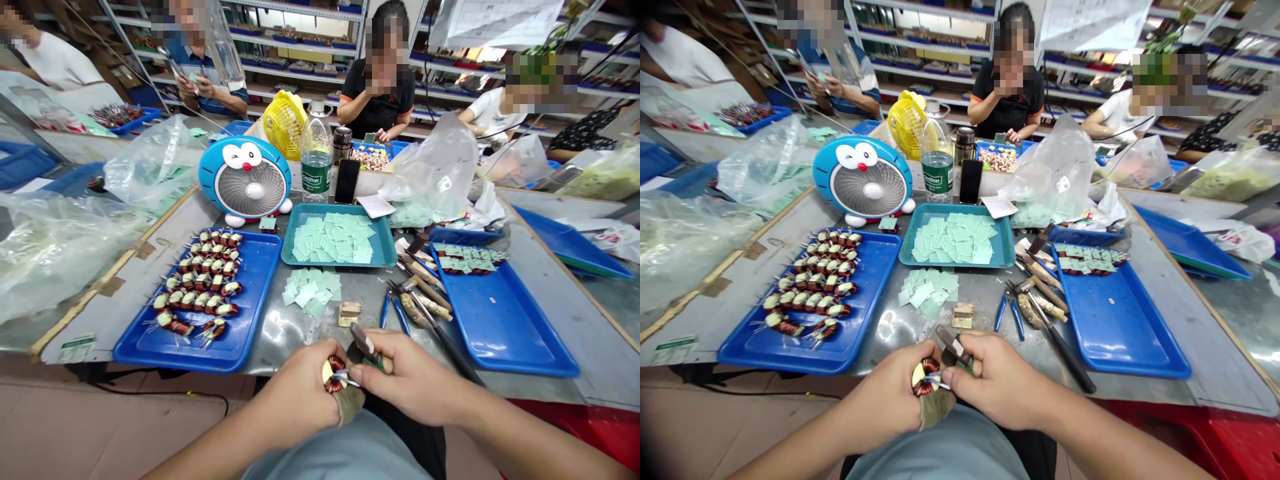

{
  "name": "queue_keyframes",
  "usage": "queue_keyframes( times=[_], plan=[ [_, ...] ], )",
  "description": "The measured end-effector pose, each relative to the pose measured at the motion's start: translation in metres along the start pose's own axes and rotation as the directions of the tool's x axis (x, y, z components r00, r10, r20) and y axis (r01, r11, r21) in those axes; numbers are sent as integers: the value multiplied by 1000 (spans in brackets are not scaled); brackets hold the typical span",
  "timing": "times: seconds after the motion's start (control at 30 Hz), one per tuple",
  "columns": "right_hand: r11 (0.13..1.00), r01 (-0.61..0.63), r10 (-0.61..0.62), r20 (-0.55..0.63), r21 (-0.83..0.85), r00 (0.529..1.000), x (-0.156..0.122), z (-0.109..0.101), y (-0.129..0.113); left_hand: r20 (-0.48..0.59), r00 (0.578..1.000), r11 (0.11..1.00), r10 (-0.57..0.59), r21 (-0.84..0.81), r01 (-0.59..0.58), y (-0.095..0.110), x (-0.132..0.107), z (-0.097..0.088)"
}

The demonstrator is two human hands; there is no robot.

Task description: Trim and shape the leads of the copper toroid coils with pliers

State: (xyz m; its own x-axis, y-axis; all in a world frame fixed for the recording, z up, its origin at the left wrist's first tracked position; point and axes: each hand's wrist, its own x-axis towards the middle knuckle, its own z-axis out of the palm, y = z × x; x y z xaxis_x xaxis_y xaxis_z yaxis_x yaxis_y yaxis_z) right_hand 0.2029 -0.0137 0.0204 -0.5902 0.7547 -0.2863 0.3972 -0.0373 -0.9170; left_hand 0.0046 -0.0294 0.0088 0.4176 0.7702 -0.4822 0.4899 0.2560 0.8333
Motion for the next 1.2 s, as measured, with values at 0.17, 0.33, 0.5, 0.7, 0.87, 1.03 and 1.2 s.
queue_keyframes(
  times=[0.17,0.33,0.5,0.7,0.87,1.03,1.2],
  plan=[
    [985,-47,43,27,167,999,-2,1,9,21,999,998,-39,-50,40,-3,3,1],
    [952,-66,56,43,299,998,-1,0,13,24,998,997,-51,-48,52,-3,4,2],
    [963,-32,15,66,267,998,2,-6,9,6,999,999,-37,-4,37,-4,4,3],
    [983,-36,34,13,180,999,0,-7,9,-35,997,994,71,82,-68,-5,3,2],
    [998,0,4,-53,70,999,-5,-6,2,-55,981,975,186,135,-177,-9,5,2],
    [999,41,-36,-136,35,990,-11,-2,-1,-101,955,944,278,213,-253,-14,6,3],
    [996,84,-85,-184,-13,979,-13,0,1,-104,945,924,309,269,-273,-14,7,1]
  ],
)
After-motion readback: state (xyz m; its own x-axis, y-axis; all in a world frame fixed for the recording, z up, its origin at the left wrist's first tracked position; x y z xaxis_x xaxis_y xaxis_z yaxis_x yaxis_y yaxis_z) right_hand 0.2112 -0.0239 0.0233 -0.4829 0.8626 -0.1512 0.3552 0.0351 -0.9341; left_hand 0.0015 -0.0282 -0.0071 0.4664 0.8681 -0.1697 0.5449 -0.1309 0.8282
